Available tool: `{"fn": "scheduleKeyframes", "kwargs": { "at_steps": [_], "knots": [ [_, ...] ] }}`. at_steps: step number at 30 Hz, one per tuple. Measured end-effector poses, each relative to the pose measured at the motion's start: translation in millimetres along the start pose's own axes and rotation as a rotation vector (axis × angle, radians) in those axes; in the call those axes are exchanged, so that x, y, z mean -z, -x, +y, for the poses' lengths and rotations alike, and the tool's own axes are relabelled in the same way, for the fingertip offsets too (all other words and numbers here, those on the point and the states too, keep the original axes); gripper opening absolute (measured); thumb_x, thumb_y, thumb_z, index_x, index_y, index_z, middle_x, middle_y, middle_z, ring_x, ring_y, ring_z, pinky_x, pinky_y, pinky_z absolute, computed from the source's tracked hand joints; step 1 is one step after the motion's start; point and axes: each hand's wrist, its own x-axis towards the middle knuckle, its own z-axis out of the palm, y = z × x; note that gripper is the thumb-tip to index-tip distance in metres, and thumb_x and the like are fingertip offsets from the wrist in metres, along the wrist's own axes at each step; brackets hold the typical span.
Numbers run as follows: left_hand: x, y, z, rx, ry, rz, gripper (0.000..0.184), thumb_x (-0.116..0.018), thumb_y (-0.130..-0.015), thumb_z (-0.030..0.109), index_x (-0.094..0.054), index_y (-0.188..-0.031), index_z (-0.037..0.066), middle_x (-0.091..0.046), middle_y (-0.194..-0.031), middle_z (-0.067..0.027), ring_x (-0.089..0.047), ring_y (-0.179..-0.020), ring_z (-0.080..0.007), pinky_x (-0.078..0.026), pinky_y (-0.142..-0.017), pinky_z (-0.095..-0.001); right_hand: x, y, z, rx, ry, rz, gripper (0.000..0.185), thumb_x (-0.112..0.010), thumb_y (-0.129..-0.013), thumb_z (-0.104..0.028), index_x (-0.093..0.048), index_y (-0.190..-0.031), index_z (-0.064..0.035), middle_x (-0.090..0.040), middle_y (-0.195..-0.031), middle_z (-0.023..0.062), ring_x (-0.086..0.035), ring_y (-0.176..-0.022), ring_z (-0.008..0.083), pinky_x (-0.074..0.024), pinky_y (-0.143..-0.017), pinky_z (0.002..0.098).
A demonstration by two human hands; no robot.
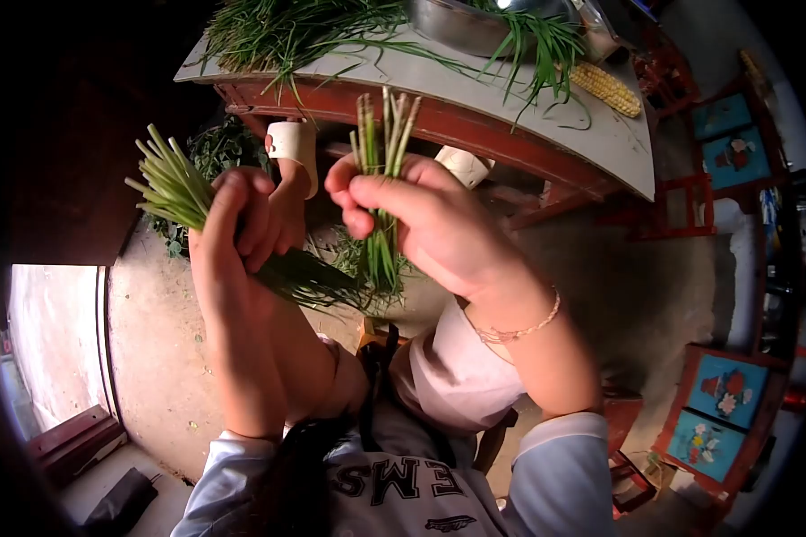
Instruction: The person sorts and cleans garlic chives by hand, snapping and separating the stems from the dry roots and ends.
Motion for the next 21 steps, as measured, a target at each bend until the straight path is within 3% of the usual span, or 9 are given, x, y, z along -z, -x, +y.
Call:
{"fn": "scheduleKeyframes", "kwargs": {
  "at_steps": [2,3,6,10,14,17,18,21],
  "knots": [
    [-12,5,0,-0.03,-0.181,0.104,0.009,-0.054,-0.078,0.007,-0.056,-0.082,-0.001,-0.041,-0.051,0.0046,-0.031,-0.043,-0.0027,-0.024,-0.041,-0.017,-3,2,1,0.011,0.029,-0.027,0.014,-0.047,-0.08,-0.009,-0.053,-0.088,0.0014,-0.049,-0.074,0.0006,-0.044,-0.065,0.0083,-0.0369,-0.063,0.0205],
    [-12,3,-2,-0.059,-0.258,0.043,0.011,-0.055,-0.077,0.004,-0.057,-0.084,-0.004,-0.048,-0.056,0.001,-0.043,-0.047,-0.0048,-0.031,-0.041,-0.0169,-6,3,0,0.008,0.077,-0.044,0.014,-0.047,-0.081,-0.01,-0.054,-0.088,0.0012,-0.05,-0.074,0.0006,-0.044,-0.066,0.008,-0.0372,-0.063,0.0204],
    [-25,7,6,-0.007,0.009,-0.12,0.012,-0.057,-0.074,-0.002,-0.055,-0.084,-0.007,-0.055,-0.066,-0.0073,-0.056,-0.057,-0.0149,-0.047,-0.051,-0.0226,-9,7,0,-0.04,0.139,-0.059,0.014,-0.047,-0.082,-0.01,-0.054,-0.089,0.0007,-0.05,-0.075,0.0004,-0.044,-0.066,0.0071,-0.0376,-0.063,0.0199],
    [-21,5,5,0.017,-0.087,-0.11,0.012,-0.058,-0.072,-0.003,-0.054,-0.082,-0.009,-0.059,-0.068,-0.0124,-0.057,-0.051,-0.0171,-0.046,-0.047,-0.0228,-11,7,1,-0.072,0.222,-0.063,0.013,-0.046,-0.083,-0.009,-0.054,-0.088,-0.0002,-0.05,-0.074,-0.0003,-0.043,-0.065,0.0058,-0.0374,-0.061,0.0189],
    [-21,4,5,0.086,-0.075,-0.067,0.011,-0.058,-0.073,-0.002,-0.053,-0.081,-0.008,-0.058,-0.064,-0.0123,-0.057,-0.049,-0.0183,-0.045,-0.047,-0.0229,-13,7,3,-0.058,0.282,-0.091,0.015,-0.045,-0.084,-0.011,-0.052,-0.09,0.0006,-0.053,-0.077,0.0016,-0.047,-0.068,0.0066,-0.04,-0.061,0.0203],
    [-8,1,0,0.03,-0.068,0.109,0.013,-0.061,-0.074,0.008,-0.056,-0.082,-0.002,-0.055,-0.061,-0.0033,-0.045,-0.044,-0.0076,-0.034,-0.045,-0.0178,-15,8,2,-0.056,0.259,-0.066,0.016,-0.045,-0.085,-0.013,-0.05,-0.091,0.001,-0.055,-0.078,0.0039,-0.05,-0.069,0.0084,-0.0426,-0.061,0.0221],
    [-5,-1,0,0.008,0.025,0.091,0.016,-0.063,-0.073,0.011,-0.057,-0.082,0.0,-0.051,-0.059,0.0006,-0.036,-0.042,-0.0045,-0.03,-0.044,-0.0177,-13,8,2,-0.055,0.262,-0.055,0.016,-0.045,-0.085,-0.013,-0.05,-0.092,0.0011,-0.055,-0.077,0.0038,-0.05,-0.067,0.0084,-0.0426,-0.06,0.0219],
    [3,-2,3,-0.001,0.141,-0.01,0.016,-0.06,-0.075,0.013,-0.057,-0.083,0.0,-0.047,-0.057,0.0024,-0.031,-0.041,-0.0029,-0.03,-0.043,-0.0194,-13,9,-1,-0.09,0.295,-0.012,0.015,-0.047,-0.084,-0.012,-0.051,-0.09,0.001,-0.054,-0.072,0.0026,-0.049,-0.061,0.0075,-0.0418,-0.057,0.0209]
  ]
}}
